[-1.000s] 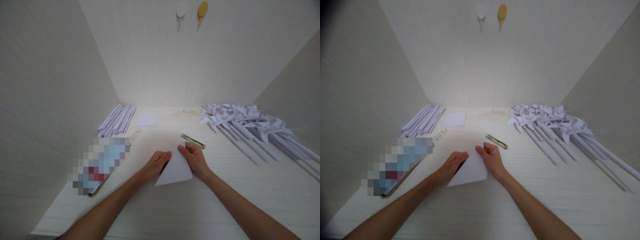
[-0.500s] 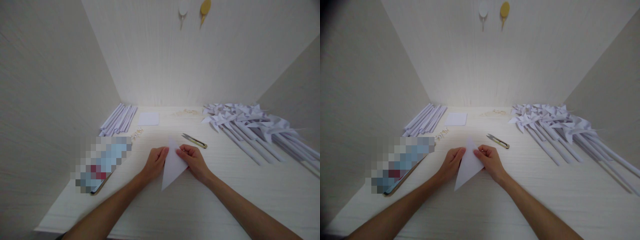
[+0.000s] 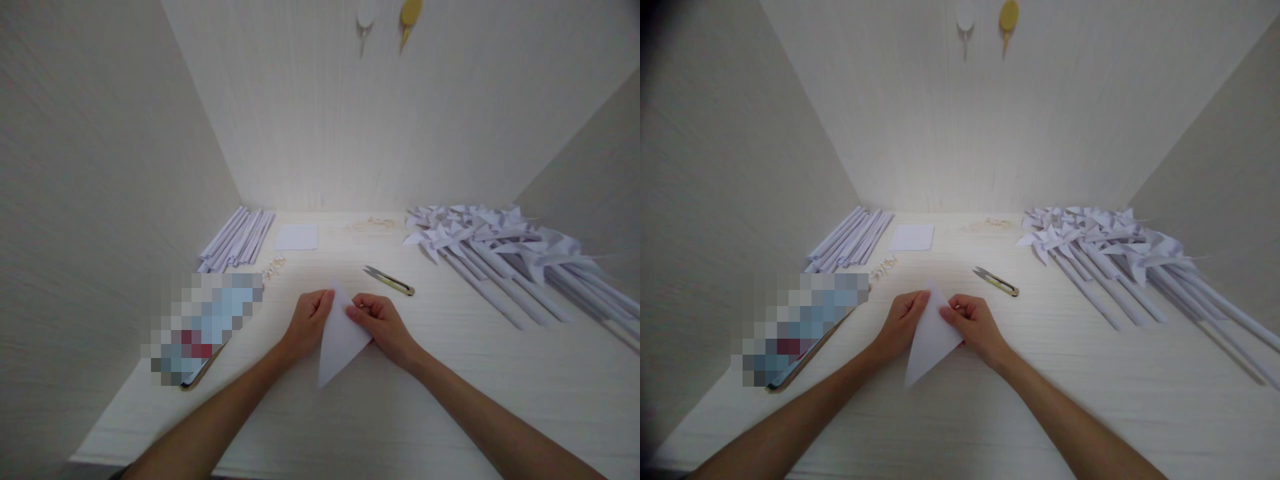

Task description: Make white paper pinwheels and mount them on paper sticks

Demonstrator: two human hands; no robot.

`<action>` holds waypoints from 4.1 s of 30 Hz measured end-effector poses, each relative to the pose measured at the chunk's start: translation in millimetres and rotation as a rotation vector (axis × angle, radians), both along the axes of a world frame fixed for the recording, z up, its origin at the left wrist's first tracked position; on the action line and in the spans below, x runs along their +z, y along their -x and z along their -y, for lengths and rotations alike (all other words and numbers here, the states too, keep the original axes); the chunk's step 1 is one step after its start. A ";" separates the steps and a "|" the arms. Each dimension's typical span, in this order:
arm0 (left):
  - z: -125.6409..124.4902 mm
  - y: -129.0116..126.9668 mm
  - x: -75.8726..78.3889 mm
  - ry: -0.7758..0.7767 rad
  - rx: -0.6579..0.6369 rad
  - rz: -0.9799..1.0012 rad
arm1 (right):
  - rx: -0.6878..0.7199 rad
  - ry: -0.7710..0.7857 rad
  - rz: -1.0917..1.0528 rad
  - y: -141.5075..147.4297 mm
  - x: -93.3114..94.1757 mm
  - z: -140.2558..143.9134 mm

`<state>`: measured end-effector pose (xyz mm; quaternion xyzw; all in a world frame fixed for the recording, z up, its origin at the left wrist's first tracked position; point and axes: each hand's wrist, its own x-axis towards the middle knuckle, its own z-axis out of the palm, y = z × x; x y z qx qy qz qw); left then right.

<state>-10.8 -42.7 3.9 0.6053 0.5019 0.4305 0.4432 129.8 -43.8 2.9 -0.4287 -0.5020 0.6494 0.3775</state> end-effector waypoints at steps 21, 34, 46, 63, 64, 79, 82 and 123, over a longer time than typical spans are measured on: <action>-0.7 2.5 -2.2 -0.009 0.126 0.060 | 0.168 -0.040 0.039 1.7 -3.8 1.2; -1.5 4.9 -4.8 0.042 0.191 0.123 | 0.231 -0.067 0.063 1.9 -4.1 1.3; -1.5 3.9 -2.0 0.040 0.180 0.028 | 0.223 -0.065 0.082 2.1 -3.6 2.1; -0.7 2.1 -3.4 -0.013 0.180 0.012 | 0.123 -0.085 0.075 3.0 -4.3 0.8; -0.7 1.8 -3.9 -0.014 0.176 0.017 | 0.116 -0.088 0.069 3.1 -4.3 0.6; -0.9 1.0 -4.9 -0.006 0.097 -0.056 | 0.037 -0.081 0.032 2.5 -2.6 -0.7; 0.5 1.8 -4.1 -0.068 0.107 -0.155 | 0.051 -0.076 0.032 2.3 -3.9 -1.1; 1.1 1.2 -2.4 0.000 -0.126 -0.156 | -0.144 0.010 -0.072 1.5 -4.8 -3.6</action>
